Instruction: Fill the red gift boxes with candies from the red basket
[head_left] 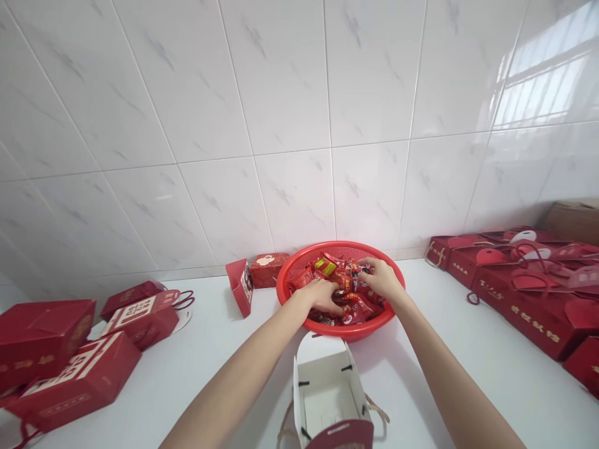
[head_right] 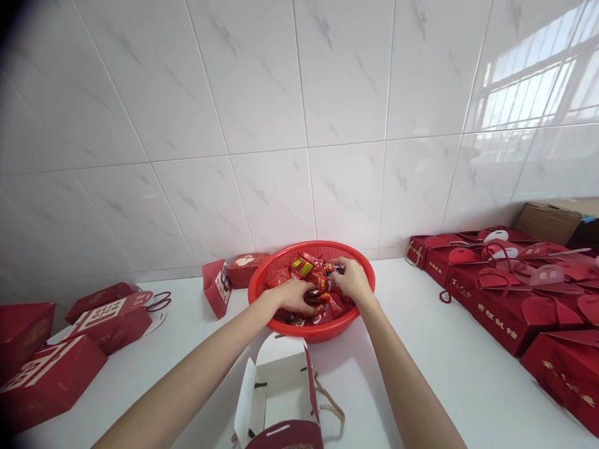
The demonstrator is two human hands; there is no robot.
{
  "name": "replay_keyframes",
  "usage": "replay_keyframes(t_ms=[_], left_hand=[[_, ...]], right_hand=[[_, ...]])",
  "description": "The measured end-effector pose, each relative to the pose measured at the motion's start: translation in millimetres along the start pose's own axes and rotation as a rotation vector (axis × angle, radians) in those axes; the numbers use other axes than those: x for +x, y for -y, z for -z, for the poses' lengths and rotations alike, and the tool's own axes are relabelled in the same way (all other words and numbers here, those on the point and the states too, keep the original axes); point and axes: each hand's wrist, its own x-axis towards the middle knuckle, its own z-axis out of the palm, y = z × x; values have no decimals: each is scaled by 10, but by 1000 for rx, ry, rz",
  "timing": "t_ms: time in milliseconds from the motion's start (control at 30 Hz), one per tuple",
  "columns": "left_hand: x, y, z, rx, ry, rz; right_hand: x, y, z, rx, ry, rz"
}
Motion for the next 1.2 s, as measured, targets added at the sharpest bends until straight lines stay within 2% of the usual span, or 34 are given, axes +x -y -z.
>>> replay_keyframes(t_ms=[133,367,700,1200], left_hand=[[24,25,-2,-55,31,-16],[45,15,-13,-94,15,-15],[84,18,-33,-43,69,-64],[67,-46,-7,-22,9,-81]], right_hand=[[11,-3,5,11,7,-1],[32,-34,-3,21,40,1],[48,-23,13,1,73,-4],[97,-79,-24,10,109,21]])
